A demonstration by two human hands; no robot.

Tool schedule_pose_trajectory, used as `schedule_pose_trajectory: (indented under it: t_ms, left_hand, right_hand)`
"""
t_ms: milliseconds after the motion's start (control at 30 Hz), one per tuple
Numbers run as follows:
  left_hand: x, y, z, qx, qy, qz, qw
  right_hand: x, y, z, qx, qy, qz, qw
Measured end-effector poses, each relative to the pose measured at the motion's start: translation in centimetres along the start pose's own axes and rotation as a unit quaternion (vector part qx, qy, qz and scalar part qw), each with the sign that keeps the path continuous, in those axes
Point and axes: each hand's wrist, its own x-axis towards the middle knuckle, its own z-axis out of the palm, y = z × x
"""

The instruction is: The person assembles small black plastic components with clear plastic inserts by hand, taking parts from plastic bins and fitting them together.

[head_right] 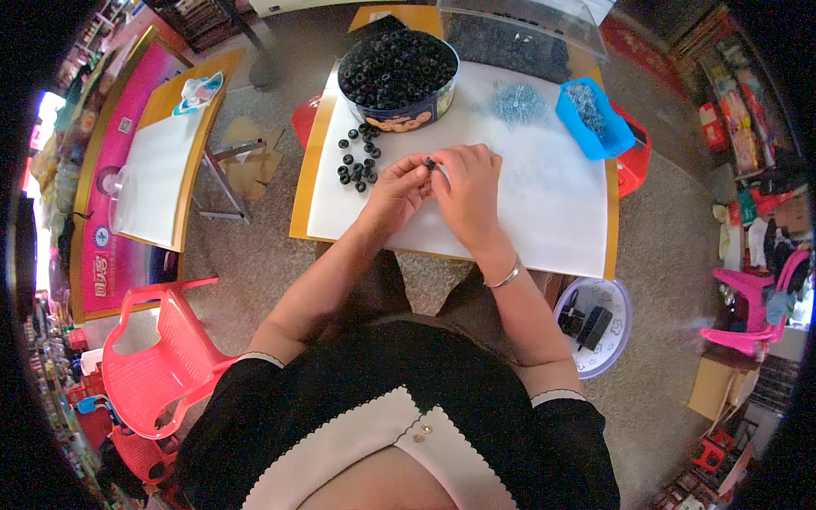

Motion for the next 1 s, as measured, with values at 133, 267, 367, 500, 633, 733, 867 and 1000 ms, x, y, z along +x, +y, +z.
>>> schedule_pose_trajectory:
  t_ms: [133, 267, 367, 500, 633, 733, 867, 1000]
  left_hand:
    - [-0.2, -0.2, 0.0, 0.025, 0.002, 0.008, 1.000]
    - [-0.4, -0.1, 0.0, 0.007, -0.022, 0.000, 1.000]
    - [-0.4, 0.1, 0.6, 0.019, -0.032, -0.023, 0.999]
    - [-0.2, 0.0, 0.3, 0.029, -0.057, -0.028, 0.998]
    - [-0.4, 0.1, 0.5, 0.028, -0.030, -0.027, 0.999]
    - [-0.5, 0.2, 0.4, 0.030, -0.002, -0.024, 0.999]
    - [-0.3, 0.2, 0.1, 0.026, -0.020, -0.030, 0.999]
    - [-0.6, 0.0, 0.8, 0.071, -0.020, -0.056, 0.996]
  right_hand:
    - [-1.1, -1.0, 0.3, 0.035, 0.049, 0.055, 0.997]
    - [-1.6, -1.1, -0.1, 0.109, 0.057, 0.081, 0.989]
    - [-1.7, -0.8, -0.5, 0.141, 0.060, 0.110, 0.982]
    - [-2.1, -0.1, -0.1, 0.185, 0.030, 0.126, 0.974]
    - [-2.1, -0.2, -0.1, 0.127, 0.042, 0.126, 0.983]
    - [-1.9, -1.2, -0.6, 0.061, 0.030, 0.078, 0.995]
    - [-2.2, -1.5, -0.7, 0.088, 0.039, 0.097, 0.991]
    - [-3.1, -0.9, -0.7, 0.107, 0.042, 0.111, 0.987]
